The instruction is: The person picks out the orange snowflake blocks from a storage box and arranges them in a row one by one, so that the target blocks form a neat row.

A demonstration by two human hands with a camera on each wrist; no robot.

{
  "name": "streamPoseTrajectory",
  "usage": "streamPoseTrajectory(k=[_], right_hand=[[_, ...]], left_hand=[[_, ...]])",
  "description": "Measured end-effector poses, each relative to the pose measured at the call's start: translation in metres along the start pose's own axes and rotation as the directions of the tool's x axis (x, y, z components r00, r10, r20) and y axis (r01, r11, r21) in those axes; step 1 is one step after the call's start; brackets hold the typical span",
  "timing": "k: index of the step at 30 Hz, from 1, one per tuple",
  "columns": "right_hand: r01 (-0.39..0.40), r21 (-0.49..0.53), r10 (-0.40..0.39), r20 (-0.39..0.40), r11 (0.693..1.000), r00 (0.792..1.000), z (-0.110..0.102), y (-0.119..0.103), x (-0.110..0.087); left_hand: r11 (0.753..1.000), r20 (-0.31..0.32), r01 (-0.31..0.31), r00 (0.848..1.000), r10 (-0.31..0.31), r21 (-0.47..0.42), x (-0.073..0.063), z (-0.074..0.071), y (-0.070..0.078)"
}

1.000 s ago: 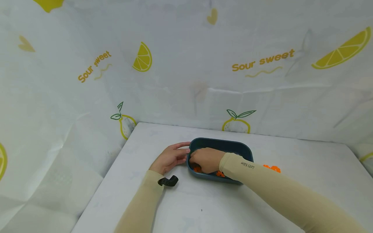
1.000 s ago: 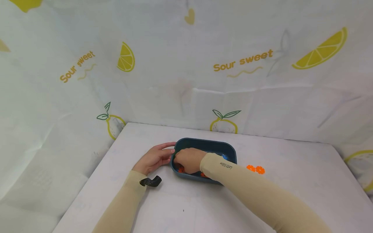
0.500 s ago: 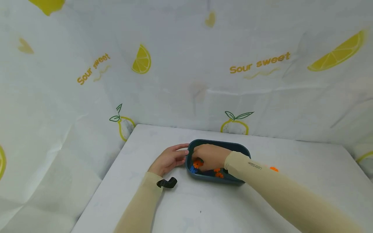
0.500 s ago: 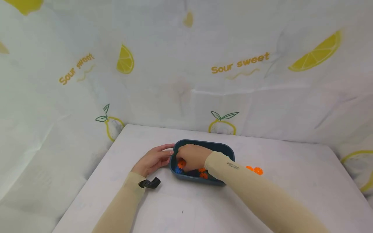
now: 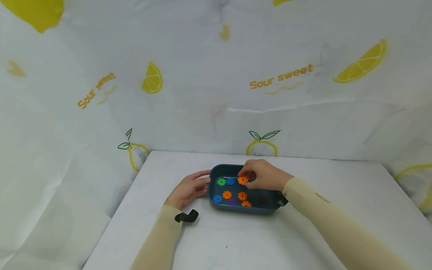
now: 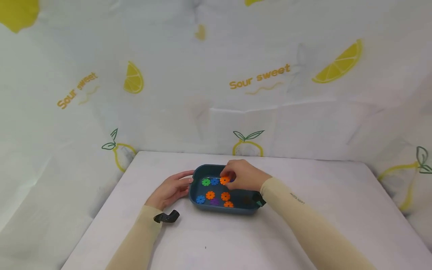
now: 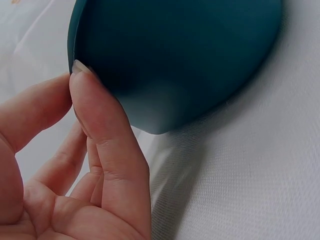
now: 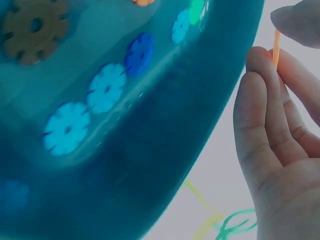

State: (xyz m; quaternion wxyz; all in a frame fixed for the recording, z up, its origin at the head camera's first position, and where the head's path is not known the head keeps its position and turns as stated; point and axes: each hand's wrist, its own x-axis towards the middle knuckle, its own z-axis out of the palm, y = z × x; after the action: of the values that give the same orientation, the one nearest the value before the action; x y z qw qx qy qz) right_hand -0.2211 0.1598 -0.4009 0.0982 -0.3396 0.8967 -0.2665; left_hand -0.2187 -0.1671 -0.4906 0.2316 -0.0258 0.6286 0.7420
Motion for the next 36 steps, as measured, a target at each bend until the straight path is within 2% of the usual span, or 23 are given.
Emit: streamPoseTrajectory(k=[6, 12, 19, 27, 33, 36], right_hand=[[-0.053, 0.12, 0.065, -0.1, 0.991, 0.993, -0.004, 0.02, -0.026], [-0.101, 0.199, 0.142, -0.203, 0.975, 0.969, -0.006, 0.037, -0.057], [-0.153, 0.247, 0.227, -0.309, 0.957, 0.923, -0.012, 0.059, -0.096], [-0.325, 0.234, 0.391, -0.354, 0.916, 0.849, -0.013, 0.085, -0.148], [-0.384, 0.198, 0.432, -0.392, 0.902, 0.812, -0.008, 0.103, -0.182], [-0.408, 0.194, 0.451, -0.39, 0.892, 0.803, -0.005, 0.111, -0.191]], left_hand=[[1.0, -0.015, -0.007, 1.0, 0.007, -0.005, -0.003, -0.003, -0.005], [1.0, -0.022, 0.007, 1.0, -0.007, -0.011, -0.004, -0.004, -0.008], [1.0, -0.047, 0.014, 0.999, -0.015, -0.026, -0.004, -0.005, -0.006], [0.999, -0.045, 0.029, 0.999, -0.03, -0.033, -0.004, -0.002, -0.002], [0.999, -0.033, 0.031, 0.999, -0.033, -0.035, -0.003, 0.003, -0.001], [0.999, -0.029, 0.031, 0.999, -0.032, -0.03, -0.003, 0.003, -0.001]])
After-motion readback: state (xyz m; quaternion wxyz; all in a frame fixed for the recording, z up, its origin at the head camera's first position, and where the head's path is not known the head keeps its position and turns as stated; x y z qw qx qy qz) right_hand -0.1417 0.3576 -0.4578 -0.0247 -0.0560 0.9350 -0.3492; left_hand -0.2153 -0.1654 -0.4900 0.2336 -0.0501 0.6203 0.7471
